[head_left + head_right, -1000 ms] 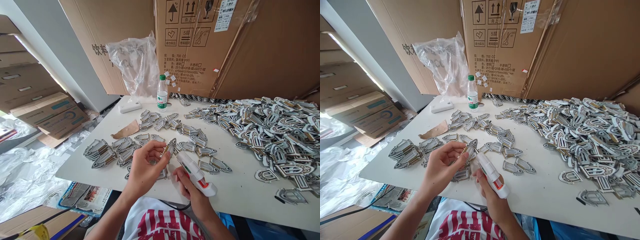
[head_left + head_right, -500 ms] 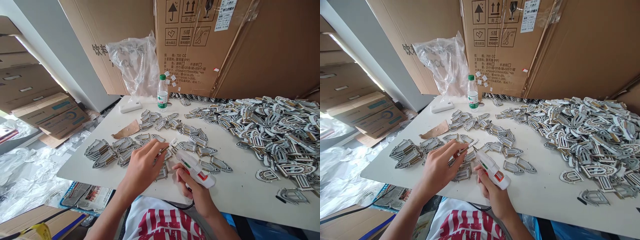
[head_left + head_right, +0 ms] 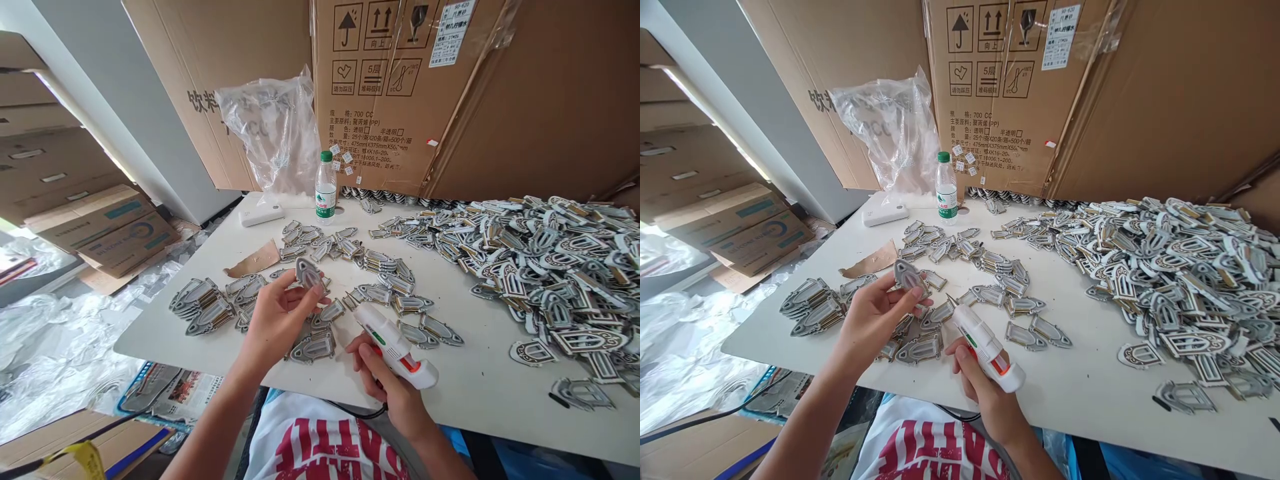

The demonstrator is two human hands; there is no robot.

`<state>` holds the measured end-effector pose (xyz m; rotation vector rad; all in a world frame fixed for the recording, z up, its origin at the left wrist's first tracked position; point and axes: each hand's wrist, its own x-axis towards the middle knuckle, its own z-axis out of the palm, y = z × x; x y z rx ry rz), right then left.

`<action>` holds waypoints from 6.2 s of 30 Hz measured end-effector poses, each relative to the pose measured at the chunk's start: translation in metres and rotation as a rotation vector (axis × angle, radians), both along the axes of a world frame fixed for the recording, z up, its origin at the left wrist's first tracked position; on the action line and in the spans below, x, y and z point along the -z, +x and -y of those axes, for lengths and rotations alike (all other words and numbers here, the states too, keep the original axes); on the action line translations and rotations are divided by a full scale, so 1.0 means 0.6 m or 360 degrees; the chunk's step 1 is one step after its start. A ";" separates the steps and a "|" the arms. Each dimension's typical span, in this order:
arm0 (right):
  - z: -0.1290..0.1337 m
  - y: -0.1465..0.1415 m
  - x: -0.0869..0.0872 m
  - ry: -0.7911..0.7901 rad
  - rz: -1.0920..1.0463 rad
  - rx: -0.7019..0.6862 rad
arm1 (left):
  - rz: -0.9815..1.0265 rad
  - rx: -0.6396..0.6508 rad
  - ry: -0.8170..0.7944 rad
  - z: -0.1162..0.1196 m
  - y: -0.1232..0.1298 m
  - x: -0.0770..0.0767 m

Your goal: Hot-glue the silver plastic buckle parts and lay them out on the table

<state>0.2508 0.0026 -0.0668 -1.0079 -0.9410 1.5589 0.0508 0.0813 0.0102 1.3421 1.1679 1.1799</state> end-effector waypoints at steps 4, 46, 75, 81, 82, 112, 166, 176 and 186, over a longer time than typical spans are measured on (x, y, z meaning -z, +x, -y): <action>0.004 -0.002 0.002 0.0015 0.0060 0.0057 | -0.0023 -0.0114 0.0158 0.002 -0.004 -0.002; 0.007 -0.011 0.010 -0.0132 0.0315 0.0174 | -0.0040 0.0002 -0.0173 0.017 0.020 -0.009; -0.009 -0.009 -0.011 -0.0104 0.0078 0.0012 | -0.0615 -0.0025 0.0612 0.009 0.006 0.000; -0.008 -0.004 -0.006 -0.0081 0.0049 -0.0024 | -0.0392 -0.0183 0.0301 0.005 0.013 0.010; -0.007 -0.002 -0.004 -0.0068 0.0026 -0.0025 | -0.0363 -0.0192 0.0244 0.004 0.012 0.011; -0.012 -0.006 0.023 -0.0063 0.0005 0.0402 | -0.0298 0.0342 -0.0178 0.025 0.047 0.014; -0.016 -0.010 0.016 -0.0013 -0.0014 0.0460 | -0.1471 -0.0018 0.0565 -0.043 -0.100 -0.004; -0.016 -0.010 0.015 0.0000 -0.0007 0.0469 | -0.1660 0.0178 0.0561 -0.048 -0.104 0.017; -0.017 -0.010 0.013 -0.0014 0.0006 0.0464 | -0.1766 0.0293 0.0560 -0.052 -0.106 0.027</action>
